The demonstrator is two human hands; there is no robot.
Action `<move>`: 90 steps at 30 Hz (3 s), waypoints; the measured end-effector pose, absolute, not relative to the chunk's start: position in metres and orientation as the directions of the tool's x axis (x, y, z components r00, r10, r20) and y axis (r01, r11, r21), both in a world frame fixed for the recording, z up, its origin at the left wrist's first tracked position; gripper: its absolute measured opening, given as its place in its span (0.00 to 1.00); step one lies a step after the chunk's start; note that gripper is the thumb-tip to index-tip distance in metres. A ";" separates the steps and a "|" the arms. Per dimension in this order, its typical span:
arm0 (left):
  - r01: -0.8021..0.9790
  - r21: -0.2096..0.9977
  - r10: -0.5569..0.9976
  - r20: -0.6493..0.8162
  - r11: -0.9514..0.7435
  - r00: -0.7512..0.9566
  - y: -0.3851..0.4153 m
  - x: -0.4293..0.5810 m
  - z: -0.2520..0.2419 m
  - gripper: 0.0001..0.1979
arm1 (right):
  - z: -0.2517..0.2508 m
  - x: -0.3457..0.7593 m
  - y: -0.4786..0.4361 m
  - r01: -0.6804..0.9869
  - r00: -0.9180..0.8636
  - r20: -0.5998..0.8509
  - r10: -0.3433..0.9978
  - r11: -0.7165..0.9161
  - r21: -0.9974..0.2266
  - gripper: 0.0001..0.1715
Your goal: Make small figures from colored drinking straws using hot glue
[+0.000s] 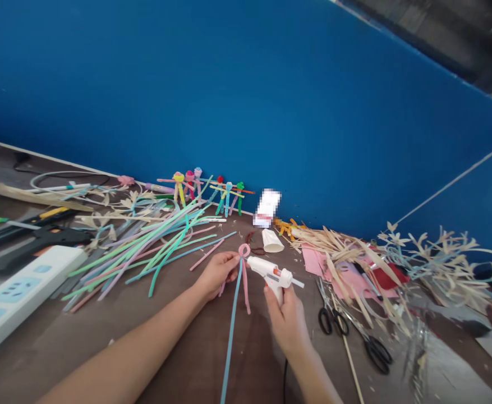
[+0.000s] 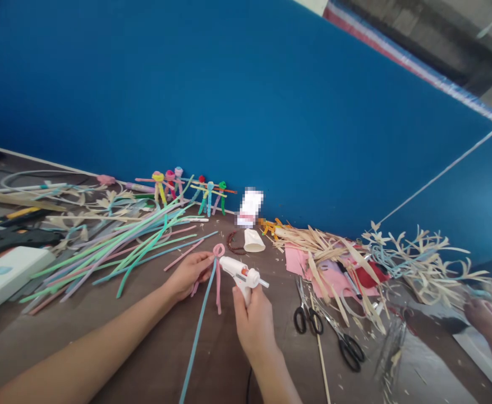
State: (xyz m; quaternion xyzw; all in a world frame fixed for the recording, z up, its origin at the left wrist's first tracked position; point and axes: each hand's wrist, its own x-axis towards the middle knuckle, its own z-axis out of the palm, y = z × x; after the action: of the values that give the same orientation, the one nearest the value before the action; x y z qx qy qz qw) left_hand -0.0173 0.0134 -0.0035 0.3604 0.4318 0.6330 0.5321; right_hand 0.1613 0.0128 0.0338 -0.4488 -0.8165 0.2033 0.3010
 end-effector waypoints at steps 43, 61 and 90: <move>-0.280 0.957 0.978 0.015 -0.074 -0.208 0.012 -0.016 -0.001 0.14 | 0.037 0.163 0.014 0.723 -0.448 0.303 0.841 0.540 -0.431 0.18; -0.321 0.947 0.977 -0.040 -0.030 -0.209 0.010 -0.017 0.005 0.14 | 0.016 0.178 0.092 0.417 -0.135 -0.263 0.955 -0.186 -0.889 0.16; -0.143 0.988 0.969 0.016 -0.053 -0.247 0.012 -0.010 0.000 0.14 | 0.029 0.115 0.049 0.591 -0.565 -0.048 0.824 0.364 -0.720 0.07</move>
State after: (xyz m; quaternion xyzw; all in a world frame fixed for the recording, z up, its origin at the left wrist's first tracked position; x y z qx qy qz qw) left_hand -0.0098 0.0121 -0.0004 0.4042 0.5105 0.6025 0.4615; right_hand 0.1154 0.0485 0.0291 -0.4368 -0.8095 0.3567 0.1630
